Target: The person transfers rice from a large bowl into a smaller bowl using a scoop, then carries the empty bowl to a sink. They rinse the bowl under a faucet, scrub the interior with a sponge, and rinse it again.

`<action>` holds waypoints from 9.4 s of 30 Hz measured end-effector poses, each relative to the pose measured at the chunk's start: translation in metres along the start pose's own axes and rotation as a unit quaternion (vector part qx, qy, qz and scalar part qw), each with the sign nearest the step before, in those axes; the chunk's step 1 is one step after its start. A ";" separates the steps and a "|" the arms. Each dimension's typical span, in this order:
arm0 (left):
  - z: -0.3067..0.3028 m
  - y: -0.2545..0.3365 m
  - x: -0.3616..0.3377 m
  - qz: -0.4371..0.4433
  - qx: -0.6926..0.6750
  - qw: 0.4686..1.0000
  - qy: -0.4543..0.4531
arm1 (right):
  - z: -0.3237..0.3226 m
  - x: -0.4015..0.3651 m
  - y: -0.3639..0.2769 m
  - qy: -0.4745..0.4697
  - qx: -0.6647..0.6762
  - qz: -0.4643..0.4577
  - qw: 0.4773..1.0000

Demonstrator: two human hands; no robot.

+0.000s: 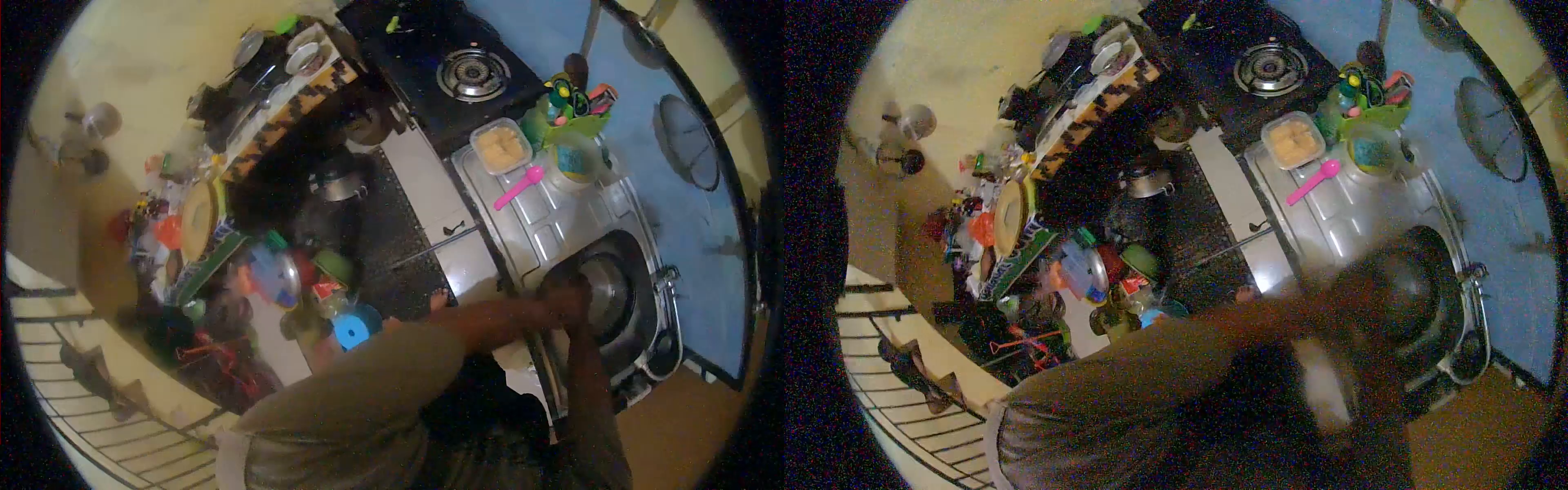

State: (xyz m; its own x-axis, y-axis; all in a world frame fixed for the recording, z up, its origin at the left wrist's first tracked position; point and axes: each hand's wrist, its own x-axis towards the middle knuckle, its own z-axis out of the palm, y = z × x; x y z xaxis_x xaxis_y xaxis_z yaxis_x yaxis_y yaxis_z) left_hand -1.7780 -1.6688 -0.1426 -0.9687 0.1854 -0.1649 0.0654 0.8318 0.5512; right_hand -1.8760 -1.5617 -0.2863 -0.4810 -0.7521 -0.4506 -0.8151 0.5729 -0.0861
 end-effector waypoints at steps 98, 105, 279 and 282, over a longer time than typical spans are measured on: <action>-0.009 0.009 -0.005 0.090 0.100 0.986 -0.100 | 0.035 -0.065 0.058 -0.036 0.091 0.098 0.990; -0.016 -0.003 -0.010 0.105 -0.009 0.992 -0.074 | -0.064 -0.071 -0.022 -0.179 0.573 0.155 0.784; -0.358 0.241 0.077 0.132 -0.225 0.940 0.221 | -0.002 -0.059 0.029 0.065 0.247 0.059 0.965; -0.351 0.232 0.087 0.142 -0.196 0.944 0.223 | -0.019 -0.060 0.035 0.009 0.292 0.113 0.950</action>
State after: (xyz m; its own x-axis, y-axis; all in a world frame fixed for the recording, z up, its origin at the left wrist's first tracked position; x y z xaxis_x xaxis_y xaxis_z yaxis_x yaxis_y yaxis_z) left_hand -1.9308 -1.6432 0.2578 -0.9357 0.0597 0.3477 0.3283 0.5084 0.7961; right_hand -1.8820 -1.5024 -0.2450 -0.6315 -0.5915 -0.5014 -0.3750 0.7989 -0.4702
